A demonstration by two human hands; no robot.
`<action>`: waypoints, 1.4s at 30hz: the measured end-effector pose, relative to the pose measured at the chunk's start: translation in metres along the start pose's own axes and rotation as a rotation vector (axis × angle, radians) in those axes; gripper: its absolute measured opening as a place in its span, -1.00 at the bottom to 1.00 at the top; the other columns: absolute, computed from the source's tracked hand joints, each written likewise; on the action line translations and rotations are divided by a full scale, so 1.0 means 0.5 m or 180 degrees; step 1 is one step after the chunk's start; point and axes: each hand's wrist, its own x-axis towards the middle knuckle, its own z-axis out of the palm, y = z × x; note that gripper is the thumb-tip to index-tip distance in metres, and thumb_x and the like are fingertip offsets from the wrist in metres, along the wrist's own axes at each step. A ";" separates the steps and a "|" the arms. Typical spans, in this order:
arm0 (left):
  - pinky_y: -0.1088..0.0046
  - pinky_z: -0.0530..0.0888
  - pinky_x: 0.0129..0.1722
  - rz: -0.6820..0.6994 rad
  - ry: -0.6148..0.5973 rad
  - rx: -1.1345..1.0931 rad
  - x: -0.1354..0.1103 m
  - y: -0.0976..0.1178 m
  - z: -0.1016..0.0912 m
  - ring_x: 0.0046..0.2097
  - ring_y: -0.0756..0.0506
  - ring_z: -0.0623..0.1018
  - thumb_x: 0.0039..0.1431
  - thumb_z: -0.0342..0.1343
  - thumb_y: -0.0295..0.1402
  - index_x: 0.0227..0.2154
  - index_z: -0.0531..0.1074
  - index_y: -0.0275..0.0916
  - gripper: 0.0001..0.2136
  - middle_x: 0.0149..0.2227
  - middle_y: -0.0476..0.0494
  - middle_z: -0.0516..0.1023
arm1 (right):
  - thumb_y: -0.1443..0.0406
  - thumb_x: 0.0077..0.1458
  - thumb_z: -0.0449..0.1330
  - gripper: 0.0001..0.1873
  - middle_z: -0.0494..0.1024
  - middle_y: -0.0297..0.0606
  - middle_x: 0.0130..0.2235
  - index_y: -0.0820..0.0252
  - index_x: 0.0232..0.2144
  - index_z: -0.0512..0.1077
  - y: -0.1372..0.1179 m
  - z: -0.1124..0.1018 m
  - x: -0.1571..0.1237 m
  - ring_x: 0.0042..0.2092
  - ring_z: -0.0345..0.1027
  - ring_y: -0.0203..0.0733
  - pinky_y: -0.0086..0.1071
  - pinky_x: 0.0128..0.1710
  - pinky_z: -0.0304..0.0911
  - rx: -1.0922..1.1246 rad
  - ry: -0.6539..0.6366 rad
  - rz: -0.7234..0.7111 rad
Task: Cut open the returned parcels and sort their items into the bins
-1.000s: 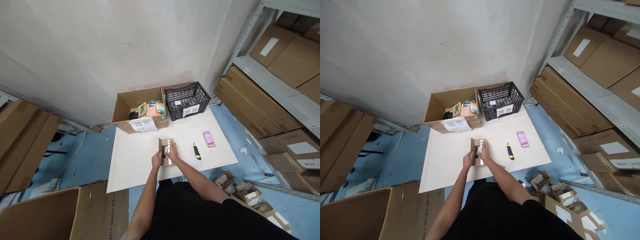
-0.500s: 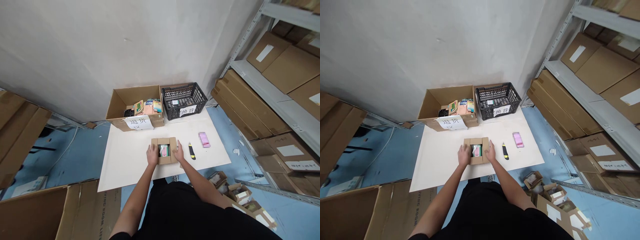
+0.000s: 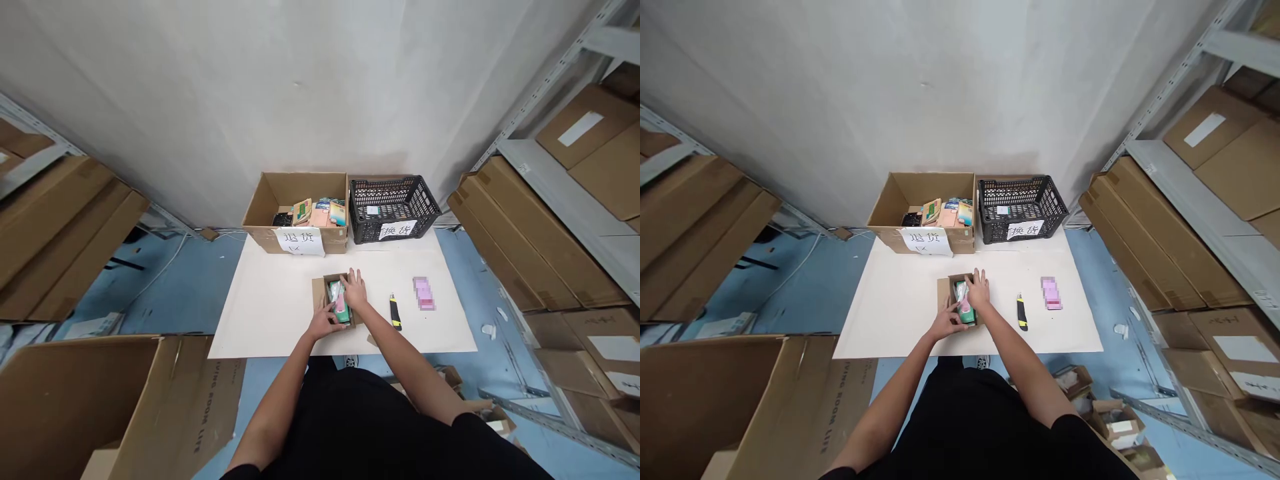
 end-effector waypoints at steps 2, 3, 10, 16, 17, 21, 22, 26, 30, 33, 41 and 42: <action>-0.17 -0.02 0.50 0.0194 0.0006 0.0186 -0.012 0.001 0.021 0.55 -0.45 -0.08 -0.16 0.54 -0.02 -0.29 0.68 -0.11 -0.61 0.41 -0.16 0.36 | 0.43 0.22 0.17 -0.15 -0.27 -0.16 0.58 -0.07 0.49 0.13 -0.005 -0.004 0.028 0.56 -0.53 0.27 0.20 0.43 -0.18 -0.0035 -0.0096 0.0084; -0.20 -0.02 0.49 0.0228 0.0045 0.0286 -0.020 0.001 0.035 0.55 -0.47 -0.08 -0.18 0.56 -0.02 -0.23 0.67 -0.11 -0.55 0.43 -0.19 0.31 | 0.42 0.21 0.19 -0.12 -0.29 -0.15 0.58 -0.09 0.50 0.09 -0.005 -0.004 0.041 0.56 -0.53 0.29 0.22 0.43 -0.19 -0.0042 -0.0165 0.0140; -0.19 0.13 0.46 0.0055 0.0526 0.0478 -0.060 -0.010 0.118 0.54 -0.45 -0.04 0.02 0.44 -0.41 -0.30 0.58 -0.18 -0.81 0.51 -0.21 0.14 | 0.36 0.15 0.30 -0.03 -0.25 -0.04 0.57 -0.14 0.51 0.04 0.024 -0.015 0.087 0.55 -0.49 0.40 0.41 0.39 -0.29 -0.0133 -0.0678 0.0693; -0.17 0.12 0.48 0.0053 0.0411 0.0185 -0.038 -0.032 0.115 0.56 -0.36 -0.05 0.06 0.32 -0.52 -0.34 0.57 -0.17 -0.87 0.51 -0.15 0.15 | 0.48 0.20 0.15 -0.11 -0.19 -0.04 0.57 0.11 0.52 0.05 0.005 0.008 0.003 0.57 -0.58 0.15 0.24 0.48 -0.41 -0.0049 0.0180 -0.0442; -0.16 0.13 0.48 0.0113 0.0407 0.0135 -0.037 -0.037 0.116 0.56 -0.35 -0.06 0.06 0.32 -0.51 -0.34 0.56 -0.17 -0.87 0.51 -0.14 0.16 | 0.48 0.22 0.12 -0.14 -0.15 -0.05 0.57 0.12 0.52 0.05 -0.001 0.025 -0.018 0.57 -0.52 0.10 0.17 0.50 -0.33 0.0044 0.0178 -0.0730; -0.11 0.17 0.47 0.0270 0.0546 -0.0043 -0.045 -0.049 0.123 0.56 -0.31 -0.03 0.11 0.27 -0.51 -0.34 0.55 -0.18 -0.90 0.50 -0.16 0.16 | 0.45 0.19 0.24 -0.06 -0.19 0.01 0.57 0.11 0.53 0.00 -0.002 0.096 -0.083 0.57 -0.38 0.15 0.09 0.46 -0.04 0.0295 -0.0270 -0.1074; -0.11 0.18 0.47 0.0269 0.0580 -0.0074 -0.048 -0.049 0.124 0.55 -0.31 -0.02 0.13 0.26 -0.51 -0.34 0.55 -0.19 -0.91 0.50 -0.17 0.16 | 0.43 0.14 0.31 0.02 -0.23 0.07 0.56 0.13 0.54 -0.02 0.003 0.109 -0.091 0.56 -0.39 0.20 0.12 0.45 -0.04 0.0293 -0.0361 -0.0980; -0.15 0.22 0.44 0.0181 0.0572 -0.0040 -0.052 -0.042 0.122 0.55 -0.29 0.00 0.17 0.25 -0.48 -0.34 0.55 -0.17 -0.93 0.51 -0.20 0.15 | 0.36 -0.06 0.52 0.25 -0.27 0.12 0.56 0.14 0.53 -0.03 0.026 0.124 -0.094 0.56 -0.46 0.31 0.16 0.44 -0.03 0.0184 -0.0529 -0.0853; -0.20 0.22 0.43 0.0118 0.0508 -0.0053 -0.049 -0.036 0.114 0.55 -0.31 -0.01 0.14 0.28 -0.49 -0.34 0.55 -0.19 -0.92 0.51 -0.24 0.14 | 0.34 -0.16 0.58 0.33 -0.32 0.04 0.56 0.02 0.53 -0.02 0.019 0.115 -0.072 0.55 -0.50 0.37 0.13 0.40 0.05 -0.0065 -0.0714 -0.0884; -0.14 0.18 0.46 0.0076 0.0464 -0.0128 -0.051 -0.031 0.109 0.55 -0.30 0.00 0.11 0.26 -0.52 -0.33 0.58 -0.19 -0.89 0.52 -0.19 0.12 | 0.40 -0.10 0.54 0.27 -0.31 0.03 0.56 0.00 0.53 -0.01 0.011 0.112 -0.066 0.55 -0.47 0.38 0.15 0.39 0.06 -0.0171 -0.0726 -0.0910; 0.01 0.15 0.49 0.0016 0.0414 -0.0002 -0.046 -0.011 0.098 0.56 -0.20 -0.03 0.19 0.10 -0.53 -0.26 0.60 -0.19 -0.81 0.55 -0.08 0.04 | 0.43 0.11 0.31 -0.03 -0.21 -0.04 0.57 0.14 0.51 0.08 0.035 0.085 -0.114 0.56 -0.31 0.18 0.04 0.47 -0.06 0.0329 -0.0088 -0.0853; 0.01 0.14 0.49 0.0012 0.0395 0.0030 -0.044 -0.011 0.097 0.56 -0.20 -0.04 0.19 0.10 -0.53 -0.26 0.60 -0.19 -0.81 0.54 -0.09 0.06 | 0.43 0.16 0.27 -0.09 -0.17 -0.06 0.57 0.14 0.50 0.10 0.034 0.074 -0.113 0.55 -0.27 0.14 0.01 0.47 -0.04 0.0404 0.0001 -0.0794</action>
